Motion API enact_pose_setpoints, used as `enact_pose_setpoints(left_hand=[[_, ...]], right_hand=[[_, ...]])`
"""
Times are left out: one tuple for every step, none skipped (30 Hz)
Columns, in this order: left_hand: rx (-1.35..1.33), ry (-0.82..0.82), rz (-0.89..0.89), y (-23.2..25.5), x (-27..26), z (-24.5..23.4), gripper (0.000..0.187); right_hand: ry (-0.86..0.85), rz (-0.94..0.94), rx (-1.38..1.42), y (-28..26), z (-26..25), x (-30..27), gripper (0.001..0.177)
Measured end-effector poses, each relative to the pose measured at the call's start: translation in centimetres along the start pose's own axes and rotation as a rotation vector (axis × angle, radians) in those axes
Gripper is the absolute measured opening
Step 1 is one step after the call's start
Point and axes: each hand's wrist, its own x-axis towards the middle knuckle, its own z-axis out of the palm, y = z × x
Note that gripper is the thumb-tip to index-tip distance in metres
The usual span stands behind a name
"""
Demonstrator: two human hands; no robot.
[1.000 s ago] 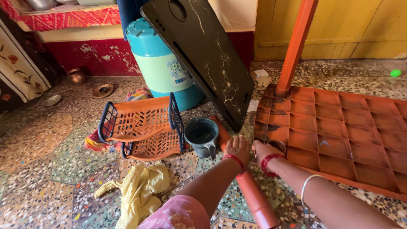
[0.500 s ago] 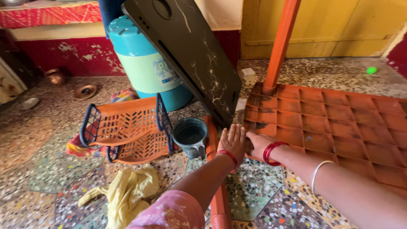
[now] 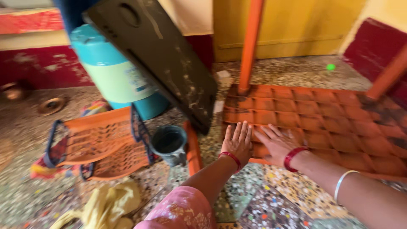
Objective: The person assembles an orange plastic table by inserting cylindrical legs into the underside of the tabletop. They align and press each leg into its socket, then rotate and wiggle it to secure the fit. The process is repeated for multiple legs until the table is fully assembled.
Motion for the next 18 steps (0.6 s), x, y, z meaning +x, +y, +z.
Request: enact_pose_setpoints(left_hand=[[0.014,-0.017,0.014,0.9,0.7,-0.2,0.089],[0.029,-0.033,0.027,1.7,1.4,-0.5,0.092],[0.055,-0.006,0.043,2.5,1.9,-0.8,0.092],[0.08,0.021,0.058,3.3,2.4,-1.1,0.093],[0.114,0.055,0.073,3.8,2.9,-1.6,0.093],[0.084,0.083,0.091,4.3,3.3,-2.1,0.093],[0.052,0.111,0.108,4.8,3.7,-2.5,0.094],[0.02,0.139,0.126,5.3,3.9,-3.0,0.095],[0.018,0.175,0.153,5.4,3.9,-3.2,0.093],[0.017,0.212,0.181,5.5,3.8,-3.4,0.092],[0.02,0.247,0.194,5.2,3.8,-3.5,0.091],[0.053,0.253,0.231,4.8,3.8,-3.6,0.09],[0.088,0.256,0.257,4.0,3.6,-3.5,0.089],[0.123,0.257,0.282,3.2,3.3,-3.4,0.088],[0.133,0.236,0.258,2.5,3.0,-3.3,0.087],[0.143,0.215,0.233,1.9,2.7,-3.3,0.085],[0.154,0.194,0.214,1.3,2.4,-3.2,0.084],[0.151,0.173,0.188,0.7,2.2,-3.2,0.083]], right_hand=[[0.032,0.014,0.049,0.4,0.0,-0.5,0.095],[0.048,0.021,0.03,0.9,0.0,-1.0,0.096],[0.058,0.025,0.014,1.3,0.3,-1.7,0.098],[0.068,0.029,-0.003,1.8,0.5,-2.4,0.099],[0.068,0.04,-0.016,2.5,0.4,-2.9,0.098],[0.068,0.052,-0.03,3.3,0.2,-3.6,0.097],[0.067,0.062,-0.046,4.3,0.0,-4.2,0.096],[0.055,0.097,-0.064,5.3,-0.2,-4.8,0.095],[0.044,0.119,-0.085,6.0,-0.3,-5.3,0.094],[0.033,0.141,-0.107,6.6,-0.3,-5.7,0.093],[0.028,0.153,-0.104,7.2,-0.3,-5.7,0.092],[0.023,0.164,-0.101,7.7,-0.3,-5.7,0.092],[0.021,0.165,-0.101,7.8,-0.2,-5.2,0.092],[0.003,0.175,-0.081,7.9,0.0,-4.8,0.091],[-0.014,0.185,-0.059,8.0,0.2,-4.5,0.091],[-0.03,0.194,-0.038,8.1,0.4,-4.2,0.091],[-0.015,0.177,-0.045,8.2,0.5,-3.9,0.09],[0.0,0.161,-0.052,8.2,0.5,-3.6,0.089]])
